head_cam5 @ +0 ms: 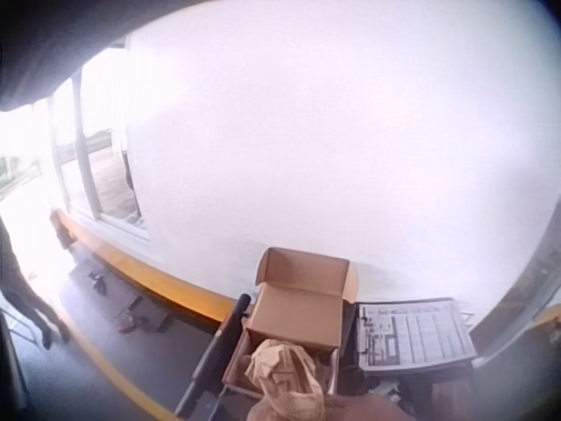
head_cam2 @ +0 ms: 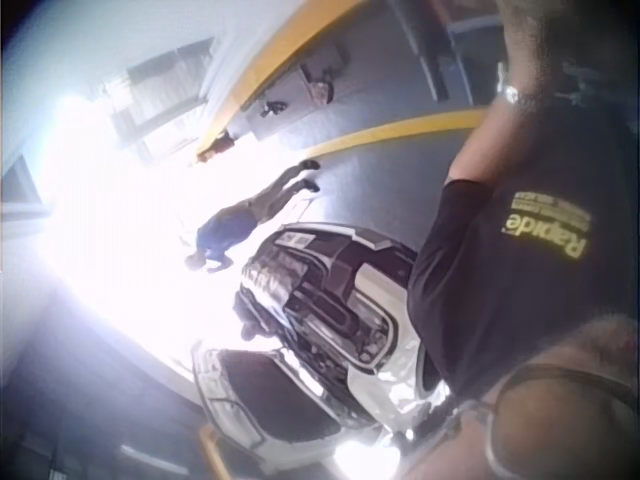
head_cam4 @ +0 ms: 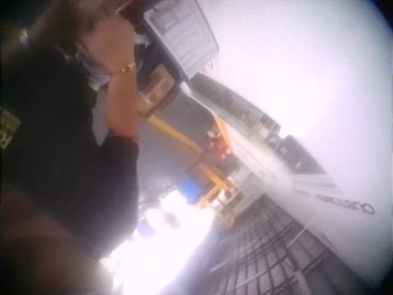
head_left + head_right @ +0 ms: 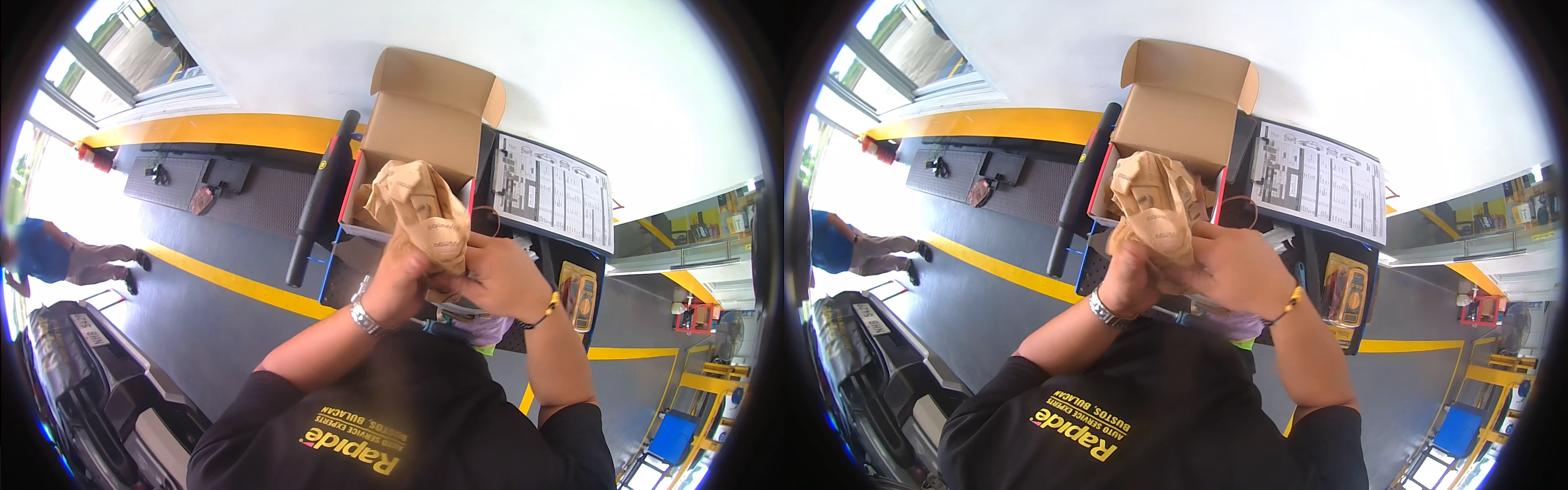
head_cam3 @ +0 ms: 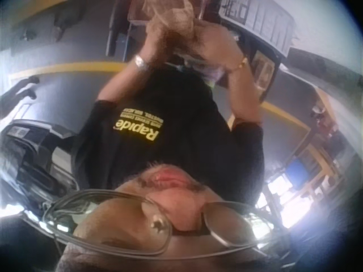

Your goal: The person unpacks brake pads from a box, removes them from plastic packaging, and applies lubricant from a spray can to the back of each pad. The person then rubs the pads together and places them on a workbench.

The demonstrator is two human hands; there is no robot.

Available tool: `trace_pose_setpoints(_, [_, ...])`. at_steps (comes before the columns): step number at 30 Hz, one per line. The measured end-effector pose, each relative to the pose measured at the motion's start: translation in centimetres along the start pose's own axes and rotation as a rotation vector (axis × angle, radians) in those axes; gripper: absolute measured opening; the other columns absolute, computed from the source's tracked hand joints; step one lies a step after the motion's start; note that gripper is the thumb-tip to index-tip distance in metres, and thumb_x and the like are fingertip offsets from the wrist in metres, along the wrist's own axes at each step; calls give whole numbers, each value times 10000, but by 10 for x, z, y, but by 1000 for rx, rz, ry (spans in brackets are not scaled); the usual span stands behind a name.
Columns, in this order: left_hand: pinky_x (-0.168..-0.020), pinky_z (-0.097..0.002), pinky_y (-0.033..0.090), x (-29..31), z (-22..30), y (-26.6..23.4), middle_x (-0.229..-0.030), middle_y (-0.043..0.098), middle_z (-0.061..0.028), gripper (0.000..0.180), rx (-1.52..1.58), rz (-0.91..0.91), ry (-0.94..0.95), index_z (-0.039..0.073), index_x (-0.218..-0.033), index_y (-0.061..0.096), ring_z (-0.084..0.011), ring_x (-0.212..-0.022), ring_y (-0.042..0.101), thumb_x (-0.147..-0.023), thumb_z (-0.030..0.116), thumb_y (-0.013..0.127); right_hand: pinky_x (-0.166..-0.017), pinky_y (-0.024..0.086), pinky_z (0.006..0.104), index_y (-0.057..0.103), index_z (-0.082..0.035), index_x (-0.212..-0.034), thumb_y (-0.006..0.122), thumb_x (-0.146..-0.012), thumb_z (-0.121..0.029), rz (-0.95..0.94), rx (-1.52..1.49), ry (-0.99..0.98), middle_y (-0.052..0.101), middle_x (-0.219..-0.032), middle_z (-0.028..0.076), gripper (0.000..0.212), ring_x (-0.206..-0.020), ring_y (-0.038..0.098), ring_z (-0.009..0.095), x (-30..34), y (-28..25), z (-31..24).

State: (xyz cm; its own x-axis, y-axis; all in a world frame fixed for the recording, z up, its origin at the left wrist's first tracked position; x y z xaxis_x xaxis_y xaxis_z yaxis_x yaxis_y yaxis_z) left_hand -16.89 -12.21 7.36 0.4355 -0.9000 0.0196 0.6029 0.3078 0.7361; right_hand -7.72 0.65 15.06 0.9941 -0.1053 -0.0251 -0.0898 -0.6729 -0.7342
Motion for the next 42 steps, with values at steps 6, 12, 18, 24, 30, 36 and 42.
trace_pose_setpoints(6, [-1134, -484, 367, -21, -3, -6, -1461, 494, -117, 894, 324, -7, -72, 66, -1508, 329, -289, -1339, 488, -872, 607, 650, -762, 524, 320, 687, 16, -1066, 639, -968, -162, 90, -361, -30, 689, -1050, 121, 208, -861, 669, 250, 1, -42, 13])
trace_pose_setpoints(12, [-1004, -467, 511, -27, -10, -15, -1315, 586, -154, 553, 449, 13, -267, 12, -1384, 446, -304, -1174, 617, -932, 241, 667, -643, 475, 242, 693, 45, -1017, 640, -981, -156, 214, -360, 8, 677, -778, 34, 211, -704, 582, 73, 8, -84, 8])
trace_pose_setpoints(18, [-1045, -528, 479, -35, -21, -2, -1435, 510, -158, 697, 574, -39, -358, 53, -1479, 390, -345, -1244, 573, -919, 366, 663, -674, 474, 228, 690, 55, -1037, 614, -997, -143, 263, -409, 0, 676, -824, 14, 216, -735, 563, 62, -2, -106, -7])
trace_pose_setpoints(24, [-1074, -553, 449, -30, -13, 7, -1475, 477, -168, 642, 416, 1, -259, 96, -1509, 357, -354, -1290, 542, -971, 387, 556, -689, 498, 250, 665, 31, -987, 623, -909, -49, 415, -192, 174, 685, -803, 54, 119, -738, 621, 111, 4, -139, 2])
trace_pose_setpoints(30, [-1150, -526, 345, -34, 5, 10, -1538, 388, -154, 915, 490, -9, -52, 103, -1547, 256, -351, -1395, 419, -909, 728, 453, -629, 523, 319, 640, -23, -934, 660, -766, -69, 625, 417, -107, 674, -825, 110, 176, -660, 637, 312, 22, -116, -37])
trace_pose_setpoints(36, [-1127, -444, 376, -27, -15, -20, -1495, 442, -92, 702, 775, -260, -83, 135, -1509, 360, -267, -1355, 454, -998, 616, 369, -552, 507, 403, 657, -72, -853, 656, -861, -236, -175, -58, -208, 651, -732, 74, 164, -635, 647, 291, 29, -51, -83])
trace_pose_setpoints(42, [-1076, -462, 434, -47, 14, 19, -1452, 464, -119, 618, 293, 285, 185, 83, -1488, 330, -290, -1312, 498, -1043, 510, 356, -681, 533, 458, 675, -74, -1003, 635, -912, -337, 139, 154, 265, 688, -807, 118, 282, -751, 670, 365, -3, -3, -52])
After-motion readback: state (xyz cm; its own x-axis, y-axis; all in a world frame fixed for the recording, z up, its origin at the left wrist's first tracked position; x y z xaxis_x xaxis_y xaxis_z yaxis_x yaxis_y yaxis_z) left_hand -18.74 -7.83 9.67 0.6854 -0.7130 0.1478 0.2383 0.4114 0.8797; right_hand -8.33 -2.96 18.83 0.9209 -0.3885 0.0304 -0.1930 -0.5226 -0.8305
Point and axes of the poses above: each hand's wrist, its own x-axis away from the middle knuckle, its own y-axis out of the palm, z = x × y, the point moved 2 cm from there along -x, towards the middle knuckle
